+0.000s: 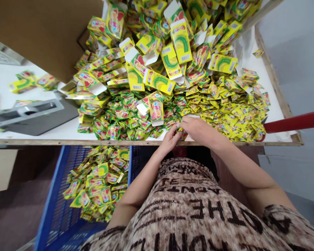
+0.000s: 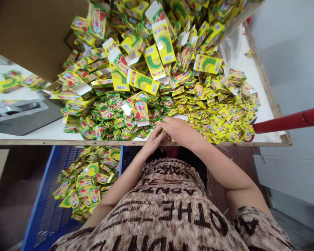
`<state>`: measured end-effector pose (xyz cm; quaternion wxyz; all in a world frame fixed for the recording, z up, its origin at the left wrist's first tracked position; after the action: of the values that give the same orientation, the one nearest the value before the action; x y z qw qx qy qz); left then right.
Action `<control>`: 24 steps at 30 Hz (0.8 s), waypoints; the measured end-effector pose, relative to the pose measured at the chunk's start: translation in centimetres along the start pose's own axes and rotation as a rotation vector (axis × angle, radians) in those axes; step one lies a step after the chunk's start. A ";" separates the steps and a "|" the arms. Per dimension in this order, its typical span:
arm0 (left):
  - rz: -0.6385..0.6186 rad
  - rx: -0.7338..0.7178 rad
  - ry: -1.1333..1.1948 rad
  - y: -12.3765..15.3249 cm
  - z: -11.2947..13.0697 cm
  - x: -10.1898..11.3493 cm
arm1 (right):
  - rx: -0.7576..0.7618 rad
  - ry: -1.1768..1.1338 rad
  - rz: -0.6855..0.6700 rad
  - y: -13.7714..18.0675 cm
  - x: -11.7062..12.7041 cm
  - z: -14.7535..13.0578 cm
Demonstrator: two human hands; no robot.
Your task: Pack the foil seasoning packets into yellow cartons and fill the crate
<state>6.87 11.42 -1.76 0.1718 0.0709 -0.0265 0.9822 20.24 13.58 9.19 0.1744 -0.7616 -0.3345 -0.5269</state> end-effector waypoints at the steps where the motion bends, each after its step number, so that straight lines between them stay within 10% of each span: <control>1: -0.005 -0.007 -0.006 0.0 0.0 0.0 | 0.004 -0.020 -0.015 -0.3 0.1 0.0; 6: -0.041 0.052 0.085 0.2 0.0 0.2 | 0.024 -0.159 -0.043 -0.8 0.0 1.5; 12: -0.047 0.030 0.129 0.1 -0.7 0.2 | 0.014 -0.233 0.232 0.5 -1.8 3.1; 19: 0.006 0.040 0.075 -0.4 -1.6 -0.2 | -0.038 -0.304 0.090 1.3 -3.9 3.1; 24: 0.025 0.095 0.113 0.3 -0.7 0.4 | -0.279 -0.875 0.553 2.9 -4.8 4.1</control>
<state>6.28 11.37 -2.42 0.1571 0.0232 0.0288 0.9869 24.01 12.45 3.44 0.0482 -0.9857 -0.0897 -0.1339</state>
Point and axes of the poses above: each hand's wrist, its own y-axis away from the middle knuckle, its own x-axis out of the back of the hand, z = x × y, the point moved 2 cm from there along -y, towards the middle knuckle, and after that the axes turned 10 degrees about -y, right-handed, at the moved point
